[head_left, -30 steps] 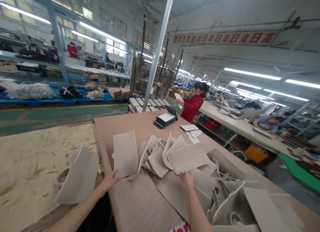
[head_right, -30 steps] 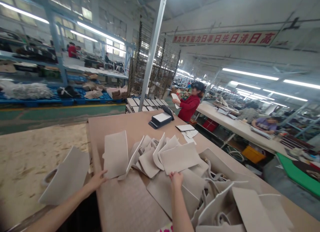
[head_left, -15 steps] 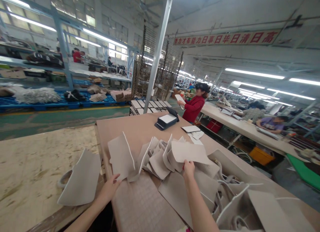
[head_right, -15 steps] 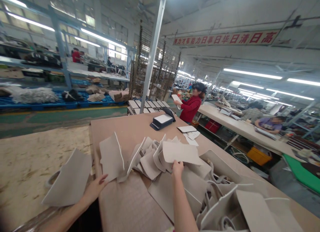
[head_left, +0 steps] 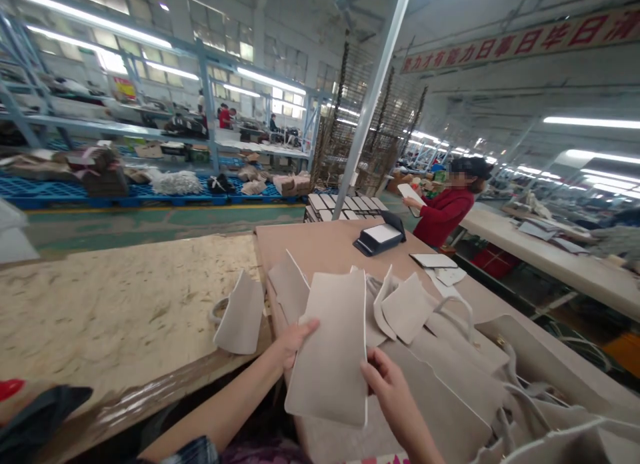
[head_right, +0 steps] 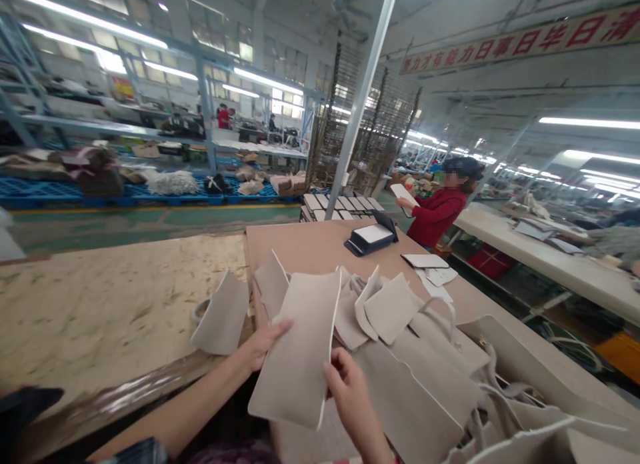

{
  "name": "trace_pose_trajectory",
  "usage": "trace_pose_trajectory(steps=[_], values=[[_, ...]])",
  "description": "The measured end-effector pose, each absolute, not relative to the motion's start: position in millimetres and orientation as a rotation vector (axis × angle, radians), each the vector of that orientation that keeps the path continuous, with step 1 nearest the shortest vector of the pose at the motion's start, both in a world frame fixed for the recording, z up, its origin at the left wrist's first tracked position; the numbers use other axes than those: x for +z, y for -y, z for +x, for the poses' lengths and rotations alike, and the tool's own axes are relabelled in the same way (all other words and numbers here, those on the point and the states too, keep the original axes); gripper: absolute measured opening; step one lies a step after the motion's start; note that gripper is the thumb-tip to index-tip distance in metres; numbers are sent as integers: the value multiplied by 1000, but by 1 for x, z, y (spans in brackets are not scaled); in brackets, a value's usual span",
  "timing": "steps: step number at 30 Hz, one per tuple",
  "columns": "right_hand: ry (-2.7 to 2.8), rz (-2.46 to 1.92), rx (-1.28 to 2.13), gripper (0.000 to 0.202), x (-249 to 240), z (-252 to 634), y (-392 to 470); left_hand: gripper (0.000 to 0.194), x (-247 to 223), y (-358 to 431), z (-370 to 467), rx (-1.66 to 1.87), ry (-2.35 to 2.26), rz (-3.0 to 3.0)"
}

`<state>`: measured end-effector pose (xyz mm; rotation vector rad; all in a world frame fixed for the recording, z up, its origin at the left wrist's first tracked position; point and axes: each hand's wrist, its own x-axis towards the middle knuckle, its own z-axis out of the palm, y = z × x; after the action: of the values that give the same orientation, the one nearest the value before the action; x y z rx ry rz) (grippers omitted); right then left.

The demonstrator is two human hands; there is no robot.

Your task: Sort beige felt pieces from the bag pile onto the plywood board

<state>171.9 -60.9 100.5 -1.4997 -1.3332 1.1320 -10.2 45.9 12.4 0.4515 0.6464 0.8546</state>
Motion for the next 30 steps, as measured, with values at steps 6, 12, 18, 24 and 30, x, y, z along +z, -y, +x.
trace_pose_trajectory(steps=[6,12,18,24,30], values=[[1162,-1371,1375,47,105,133,71,40,1,-27,-33,863,-564,370],[1151,-1415,1378,57,108,107,73,35,-1,-23,-45,864,-513,383],[1116,-1478,1369,63,111,99,74,37,-7,-22,-48,870,-534,385],[1132,-1501,1349,61,106,102,76,31,-2,-22,-50,869,-593,342],[1261,-1514,1180,52,107,111,74,34,3,-20,-52,862,-569,350]])
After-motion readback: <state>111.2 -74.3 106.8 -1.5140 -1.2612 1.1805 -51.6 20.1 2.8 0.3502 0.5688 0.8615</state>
